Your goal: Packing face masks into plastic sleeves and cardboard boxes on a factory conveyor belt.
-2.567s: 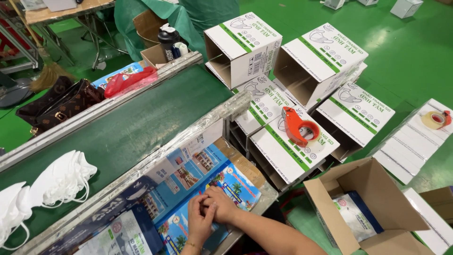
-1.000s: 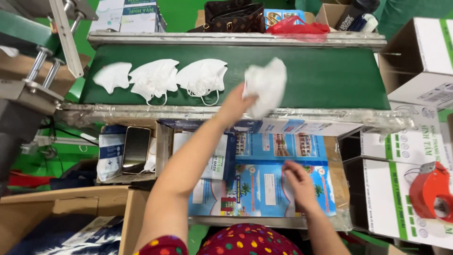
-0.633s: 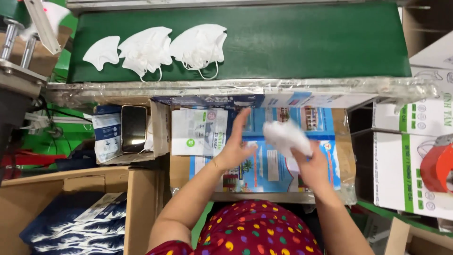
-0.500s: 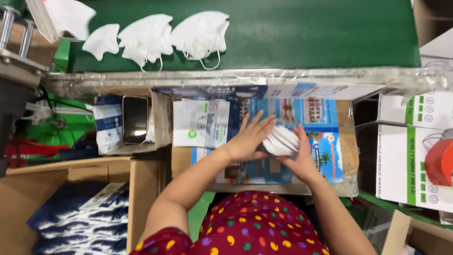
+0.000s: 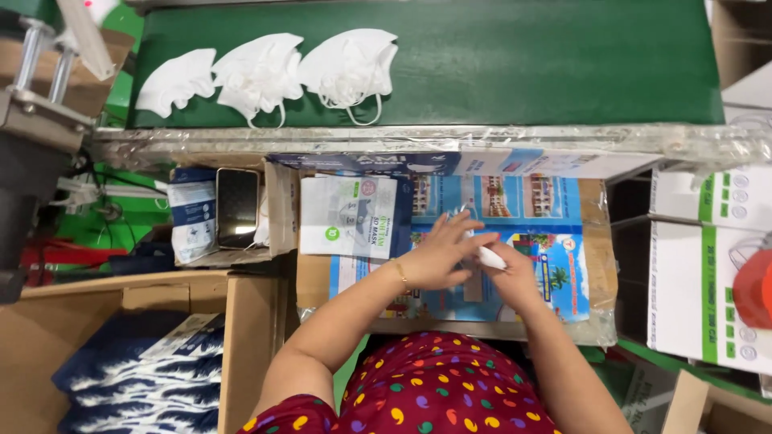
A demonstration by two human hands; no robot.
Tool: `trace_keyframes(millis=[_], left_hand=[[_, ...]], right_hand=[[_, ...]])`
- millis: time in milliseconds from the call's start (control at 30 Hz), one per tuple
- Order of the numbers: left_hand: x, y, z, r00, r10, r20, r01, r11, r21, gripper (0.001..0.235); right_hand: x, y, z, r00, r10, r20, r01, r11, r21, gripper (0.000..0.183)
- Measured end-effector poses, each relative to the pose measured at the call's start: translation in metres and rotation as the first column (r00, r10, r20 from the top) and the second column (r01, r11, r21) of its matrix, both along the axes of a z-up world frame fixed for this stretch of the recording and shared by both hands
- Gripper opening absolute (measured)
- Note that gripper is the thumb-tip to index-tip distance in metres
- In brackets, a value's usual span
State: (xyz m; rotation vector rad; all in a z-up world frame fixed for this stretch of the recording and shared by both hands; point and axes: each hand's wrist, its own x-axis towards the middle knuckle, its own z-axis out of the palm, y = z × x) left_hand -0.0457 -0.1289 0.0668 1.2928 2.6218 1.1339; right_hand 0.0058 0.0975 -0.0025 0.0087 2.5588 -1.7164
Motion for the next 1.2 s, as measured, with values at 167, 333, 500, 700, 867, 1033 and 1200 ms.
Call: trace_keyframes(millis=[167, 333, 500, 700, 867, 1033, 1200], left_hand=[[-0.007, -0.040, -0.029, 0.769, 0.626, -0.129, -0.637, 0.767, -0.079, 0.048], [-0.002, -0.047, -0.099, 0.732, 0.660, -0.171, -0.674, 0.662, -0.329, 0.033], [-0.013, -0.051, -0.100, 0.725, 0.679, -0.119, -0.681, 0.680, -0.270, 0.040], [-0.031, -0.062, -0.081, 0.656, 0.737, 0.166, -0.734, 0.674, -0.091, 0.018], [0.015, -0.029, -0.037, 0.797, 0.545, 0.263, -0.602, 0.755, 0.260, 0.016], [0.025, -0.008, -0.038, 0.915, 0.285, 0.284, -0.398, 0.744, 0.537, 0.014], [0.023, 0.006, -0.039, 0.827, 0.381, 0.413, -0.505, 0.826, 0.249, 0.015]], right_hand=[[0.021, 0.053, 0.077, 0.949, 0.121, 0.290, -0.065, 0.979, -0.196, 0.029], [0.009, 0.046, 0.082, 0.977, -0.057, 0.204, 0.079, 0.992, -0.099, 0.028], [0.003, 0.016, 0.089, 0.981, -0.038, -0.193, 0.123, 0.885, 0.449, 0.039], [0.002, 0.005, 0.072, 0.898, 0.293, -0.329, 0.053, 0.668, 0.742, 0.031], [0.006, -0.032, 0.069, 0.981, -0.008, 0.191, 0.021, 0.997, -0.070, 0.034], [-0.017, -0.034, 0.037, 0.952, -0.296, -0.081, 0.305, 0.941, 0.145, 0.032], [-0.007, -0.038, 0.104, 0.974, -0.143, 0.177, 0.118, 0.983, 0.142, 0.036]])
